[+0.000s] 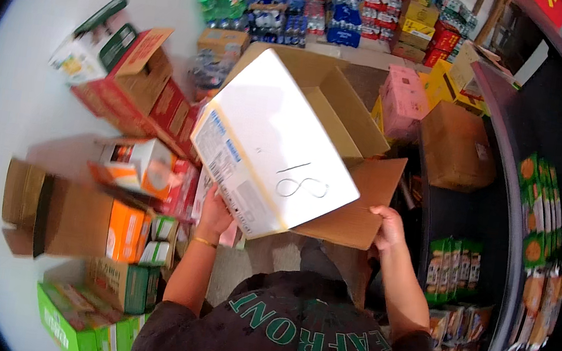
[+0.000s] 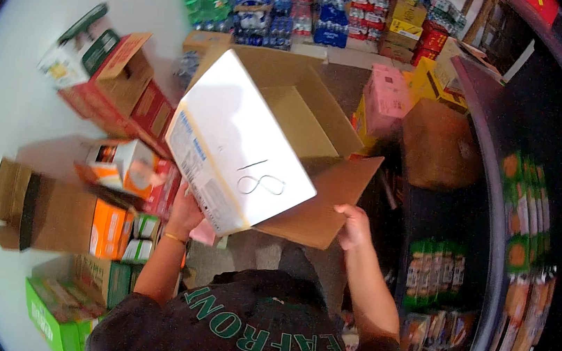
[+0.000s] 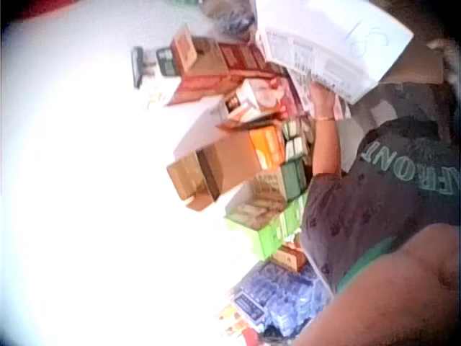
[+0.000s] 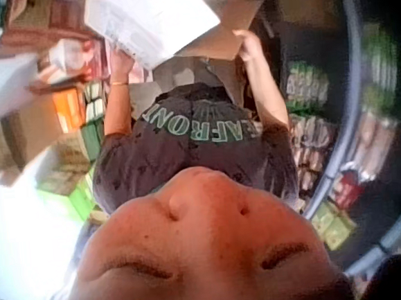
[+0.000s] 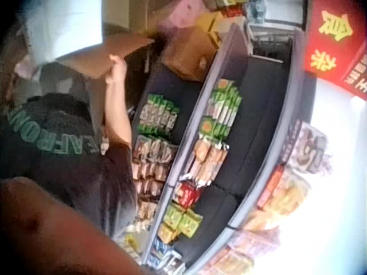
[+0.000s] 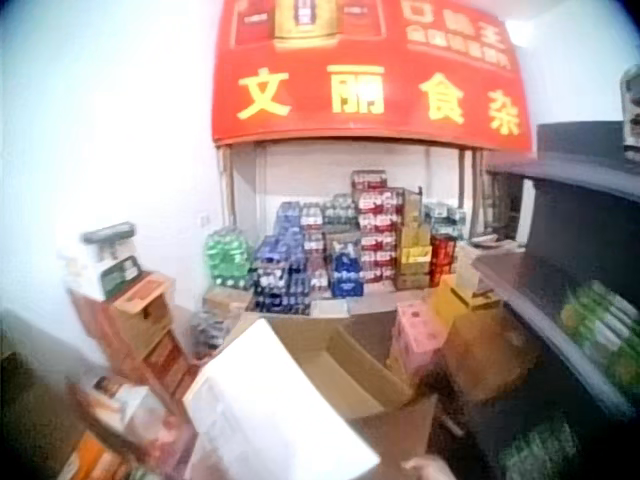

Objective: The person walks through a small store, picks up packaged snacks from a counter, uses a handheld label printer to apply labels to the packages, and then places the labeled items onto a shelf. The person also moves a cardboard box.

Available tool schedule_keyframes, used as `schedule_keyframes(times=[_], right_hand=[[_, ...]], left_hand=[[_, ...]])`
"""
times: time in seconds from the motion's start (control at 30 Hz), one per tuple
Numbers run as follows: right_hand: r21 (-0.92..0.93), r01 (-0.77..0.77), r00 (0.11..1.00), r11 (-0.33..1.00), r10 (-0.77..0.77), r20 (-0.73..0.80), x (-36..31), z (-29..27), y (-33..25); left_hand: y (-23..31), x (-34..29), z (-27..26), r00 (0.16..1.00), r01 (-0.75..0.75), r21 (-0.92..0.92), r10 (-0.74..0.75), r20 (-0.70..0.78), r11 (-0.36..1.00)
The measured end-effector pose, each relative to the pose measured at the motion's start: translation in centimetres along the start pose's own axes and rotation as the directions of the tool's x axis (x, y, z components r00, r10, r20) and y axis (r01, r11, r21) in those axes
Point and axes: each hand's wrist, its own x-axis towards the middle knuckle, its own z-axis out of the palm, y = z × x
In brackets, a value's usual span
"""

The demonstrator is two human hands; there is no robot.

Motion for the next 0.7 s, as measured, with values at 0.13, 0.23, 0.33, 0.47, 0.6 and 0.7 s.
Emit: schedule_keyframes(times=[0.13,0.23,0.33,0.47,0.6,0.7], right_hand=[[-0.029,0.041,0.996,0.999,-0.039,0.086,9.3,2.3,-4.2],[-0.18,0.183,0.975,0.966,-0.155,0.156,15.9,4.3,-7.1],[-0.195,0.331,0.935,0.923,-0.294,0.197,23.5,4.7,-9.8],[-0.235,0.284,0.958,0.929,-0.267,0.103,31.7,7.8,-14.9],[-0.295,0.253,0.967,0.922,-0.245,0.064,41.8,9.4,-18.2],[-0.394,0.366,0.925,0.843,-0.377,0.051,50.7,9.7,-21.3]], left_hand=[[1.0,8.3,2.1,0.907,0.117,0.168,-0.037,-0.419,0.979],[3.7,13.6,4.2,0.88,-0.015,0.204,0.11,-0.461,0.979],[6.3,17.6,6.6,0.922,-0.118,0.235,0.194,-0.334,0.965],[10.3,25.0,10.4,0.926,-0.172,0.124,0.204,-0.318,0.977],[14.8,36.8,14.1,0.948,-0.254,0.108,0.269,-0.167,0.961],[19.4,46.8,20.6,0.962,-0.236,0.197,0.257,-0.09,0.951]])
